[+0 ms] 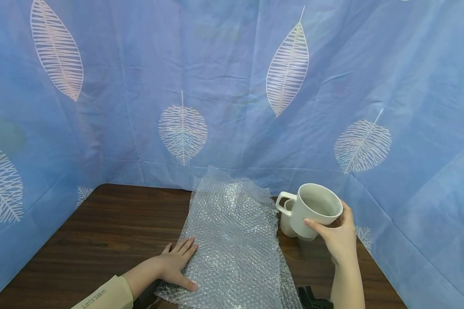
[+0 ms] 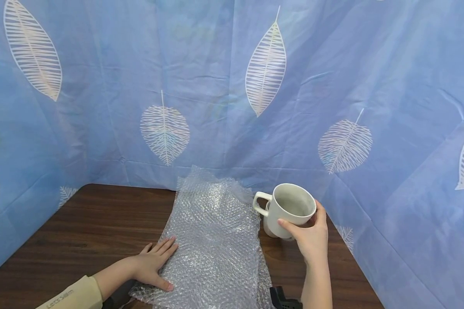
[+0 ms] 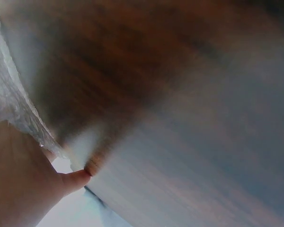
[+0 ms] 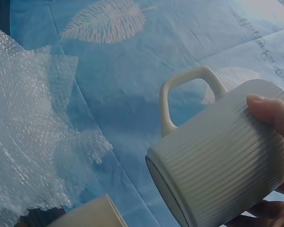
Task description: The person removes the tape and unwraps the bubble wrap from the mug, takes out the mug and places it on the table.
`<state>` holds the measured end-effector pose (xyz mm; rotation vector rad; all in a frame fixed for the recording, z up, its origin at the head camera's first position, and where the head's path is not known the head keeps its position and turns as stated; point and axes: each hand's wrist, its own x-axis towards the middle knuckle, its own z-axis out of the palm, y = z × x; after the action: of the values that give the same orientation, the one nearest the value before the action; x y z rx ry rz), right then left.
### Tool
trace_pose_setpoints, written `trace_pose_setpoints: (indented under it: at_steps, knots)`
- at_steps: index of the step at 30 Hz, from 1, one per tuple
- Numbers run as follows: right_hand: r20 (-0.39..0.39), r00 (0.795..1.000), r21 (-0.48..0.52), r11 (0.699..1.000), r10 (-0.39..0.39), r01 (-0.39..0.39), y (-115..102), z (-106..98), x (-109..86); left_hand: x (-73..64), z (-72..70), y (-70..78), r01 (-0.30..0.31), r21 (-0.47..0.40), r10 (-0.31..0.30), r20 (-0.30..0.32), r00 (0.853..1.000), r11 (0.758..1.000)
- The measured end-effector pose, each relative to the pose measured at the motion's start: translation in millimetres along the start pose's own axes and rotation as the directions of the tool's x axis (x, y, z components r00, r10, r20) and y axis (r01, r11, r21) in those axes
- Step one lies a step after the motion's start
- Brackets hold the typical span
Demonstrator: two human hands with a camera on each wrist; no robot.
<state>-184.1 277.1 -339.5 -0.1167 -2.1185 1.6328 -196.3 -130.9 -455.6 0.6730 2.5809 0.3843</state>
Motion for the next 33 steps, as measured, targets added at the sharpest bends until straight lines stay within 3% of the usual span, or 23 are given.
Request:
trace_pose_setpoints:
  at_steps: [17,26,33]
  knots:
    - [-0.148,0.987,0.045,0.997,0.067,-0.061,1,-21,3.8,-2.3,-1.5,2.0,-0.006,0.004,0.006,-0.001,1.0,1.0]
    - [-0.224,0.969,0.005,0.995,0.102,-0.103,5,-29,6.4,-1.1,-1.3,0.0,-0.004,-0.003,0.004,0.002,1.0,1.0]
    - [-0.275,0.959,-0.031,0.996,0.072,-0.083,12,-30,8.9,-1.7,-0.3,1.1,-0.001,-0.009,0.001,0.002,1.0,1.0]
